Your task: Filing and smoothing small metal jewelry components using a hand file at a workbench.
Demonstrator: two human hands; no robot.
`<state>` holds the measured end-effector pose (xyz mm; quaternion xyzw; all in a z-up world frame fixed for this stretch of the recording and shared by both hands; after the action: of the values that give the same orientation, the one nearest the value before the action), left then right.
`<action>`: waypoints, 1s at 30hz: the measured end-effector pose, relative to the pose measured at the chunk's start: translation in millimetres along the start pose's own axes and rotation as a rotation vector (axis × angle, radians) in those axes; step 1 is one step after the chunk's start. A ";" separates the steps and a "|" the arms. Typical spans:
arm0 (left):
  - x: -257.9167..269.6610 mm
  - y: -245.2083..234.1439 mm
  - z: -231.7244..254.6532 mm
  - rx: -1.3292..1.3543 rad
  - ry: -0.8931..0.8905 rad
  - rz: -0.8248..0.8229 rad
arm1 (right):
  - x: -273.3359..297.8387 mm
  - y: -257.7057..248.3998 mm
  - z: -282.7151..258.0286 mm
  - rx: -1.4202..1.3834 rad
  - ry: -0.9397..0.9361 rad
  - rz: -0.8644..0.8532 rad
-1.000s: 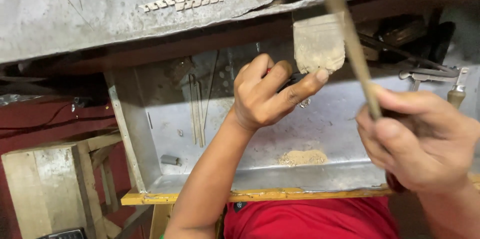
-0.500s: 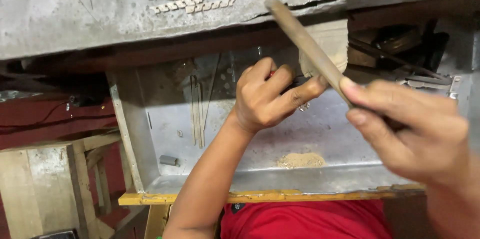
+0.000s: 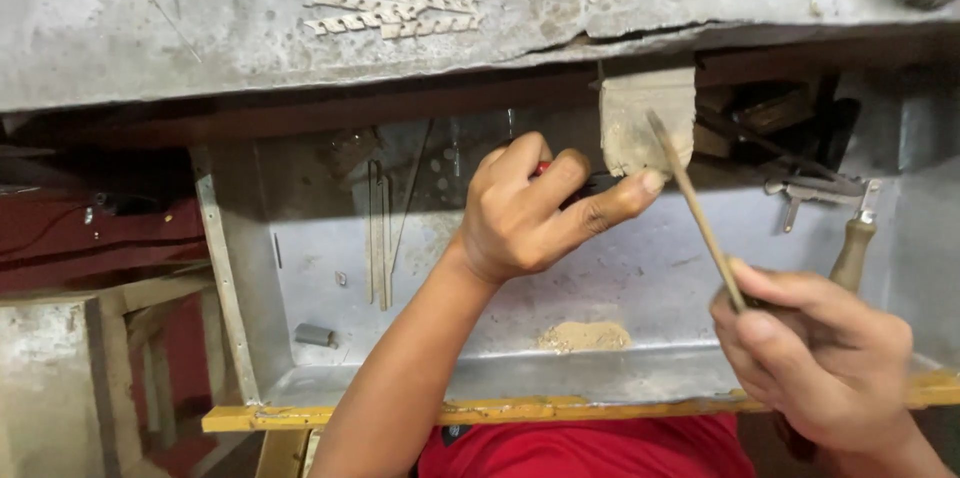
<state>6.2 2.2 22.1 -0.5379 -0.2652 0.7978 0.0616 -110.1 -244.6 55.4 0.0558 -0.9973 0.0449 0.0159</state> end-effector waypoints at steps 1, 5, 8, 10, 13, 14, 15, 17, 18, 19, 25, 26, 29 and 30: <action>-1.4 -0.4 -0.5 -0.011 0.002 0.010 | -14.8 4.5 -10.5 0.005 -0.010 -0.009; -17.2 -11.8 5.2 -0.083 0.031 0.043 | -65.2 21.6 -55.2 0.906 -0.399 -0.014; -10.5 -9.1 7.1 -0.066 0.029 0.024 | -71.8 21.1 -56.4 0.973 -0.529 -0.029; -5.1 -8.8 9.9 -0.082 0.002 -0.006 | -72.1 23.3 -48.9 0.973 -0.468 0.059; -6.0 -16.0 22.3 0.072 -0.101 0.006 | -74.7 30.1 -34.2 0.534 -0.355 0.168; -3.7 -14.9 26.4 0.250 -0.187 -0.011 | -76.4 29.0 -26.2 0.362 -0.282 0.162; -0.7 -14.2 31.1 0.433 -0.273 -0.035 | -76.4 29.1 -17.0 0.185 -0.202 0.161; -1.9 -11.6 36.4 0.611 -0.366 -0.030 | -78.4 26.9 -13.3 0.238 -0.254 0.115; -1.5 -8.3 39.5 0.790 -0.458 -0.021 | -77.1 25.4 -11.5 0.295 -0.309 0.068; -4.2 -8.9 42.6 0.799 -0.460 -0.022 | -75.6 23.3 -8.2 0.299 -0.302 0.072; -10.8 -12.2 45.7 1.089 -0.711 -0.024 | -76.4 21.2 -5.0 0.154 -0.266 0.009; -11.0 -12.7 45.9 1.097 -0.726 -0.052 | -76.4 21.7 -4.7 0.121 -0.242 0.004; -10.6 -12.9 46.3 1.107 -0.742 -0.090 | -77.1 22.5 -5.1 0.096 -0.222 -0.012; -10.3 -12.9 46.3 1.107 -0.741 -0.097 | -77.5 23.0 -5.5 0.106 -0.228 -0.026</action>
<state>-33.3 -7.3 49.9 -0.1047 0.1560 0.9445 0.2693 -35.6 -212.8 56.0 0.0740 -0.9881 0.0906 -0.1000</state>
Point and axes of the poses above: each hand's wrist, its own x-axis away from the middle knuckle, its own y-axis out of the palm, z = x × y, the point moved 2 cm from there along -x, towards the middle knuckle, and after that the axes turned 15 degrees about x, right-handed, at the moved point
